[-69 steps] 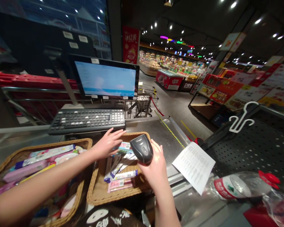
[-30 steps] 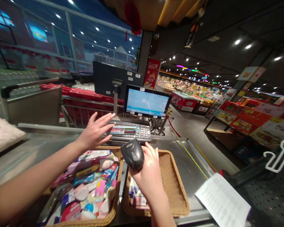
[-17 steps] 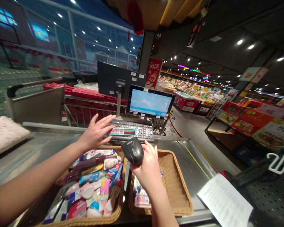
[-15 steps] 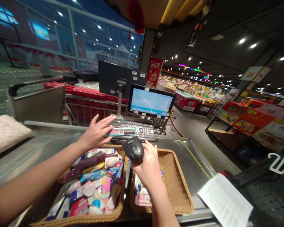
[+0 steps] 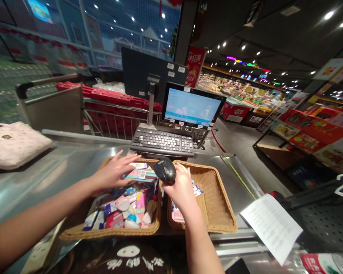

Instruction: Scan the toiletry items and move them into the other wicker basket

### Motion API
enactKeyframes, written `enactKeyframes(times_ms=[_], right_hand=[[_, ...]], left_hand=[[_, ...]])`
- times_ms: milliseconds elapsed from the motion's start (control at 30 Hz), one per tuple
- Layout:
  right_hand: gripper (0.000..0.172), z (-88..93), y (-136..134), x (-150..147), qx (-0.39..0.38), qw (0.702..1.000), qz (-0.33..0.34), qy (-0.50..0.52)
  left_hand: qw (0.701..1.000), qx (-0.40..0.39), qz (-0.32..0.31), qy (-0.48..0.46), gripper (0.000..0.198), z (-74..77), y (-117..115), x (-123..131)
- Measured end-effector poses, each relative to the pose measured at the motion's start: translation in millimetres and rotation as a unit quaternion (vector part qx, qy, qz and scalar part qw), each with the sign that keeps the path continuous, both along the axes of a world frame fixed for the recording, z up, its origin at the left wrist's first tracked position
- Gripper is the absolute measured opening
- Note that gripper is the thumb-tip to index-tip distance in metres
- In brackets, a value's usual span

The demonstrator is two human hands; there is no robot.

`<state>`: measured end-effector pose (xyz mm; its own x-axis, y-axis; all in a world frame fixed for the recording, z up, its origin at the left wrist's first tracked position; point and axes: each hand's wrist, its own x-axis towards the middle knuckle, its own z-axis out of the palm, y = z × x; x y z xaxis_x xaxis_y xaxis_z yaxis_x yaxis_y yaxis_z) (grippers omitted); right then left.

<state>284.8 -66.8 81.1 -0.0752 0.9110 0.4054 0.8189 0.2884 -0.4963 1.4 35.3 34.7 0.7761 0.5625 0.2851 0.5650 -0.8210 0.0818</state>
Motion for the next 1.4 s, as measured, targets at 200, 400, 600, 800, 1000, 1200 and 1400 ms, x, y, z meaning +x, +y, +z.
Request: enactKeyframes(times_ms=[200,400,600,800,1000,1200,1400], right_hand=[[0.042,-9.1,-13,-4,-0.046,0.999,0.017,0.0],[0.037,-11.4,-17,-8,-0.068,0.997,0.027,0.004],[0.035,-10.9,-20,1,-0.073,0.997,0.02,0.008],[0.04,-12.8,-25,35,-0.063,0.998,-0.023,0.018],[0.027,-9.9,-34,98,-0.042,0.993,-0.105,0.035],[0.017,-15.8,-40,159,-0.035,0.984,-0.171,0.037],[0.011,-27.2,-45,196,-0.047,0.979,-0.194,0.051]], left_hand=[[0.996,-0.078,-0.044,0.023,0.033,-14.4,-28,-10],[0.989,-0.119,-0.074,0.051,0.034,-27.3,-44,-14],[0.992,-0.107,-0.067,0.018,0.036,-23.1,-30,3],[0.995,-0.057,-0.086,0.011,0.031,-9.2,-16,63],[0.996,-0.029,-0.088,0.011,0.027,-19.2,-4,149],[0.992,-0.003,-0.096,0.086,0.024,-58.4,15,234],[0.978,0.019,-0.173,0.116,0.022,-98.2,37,291]])
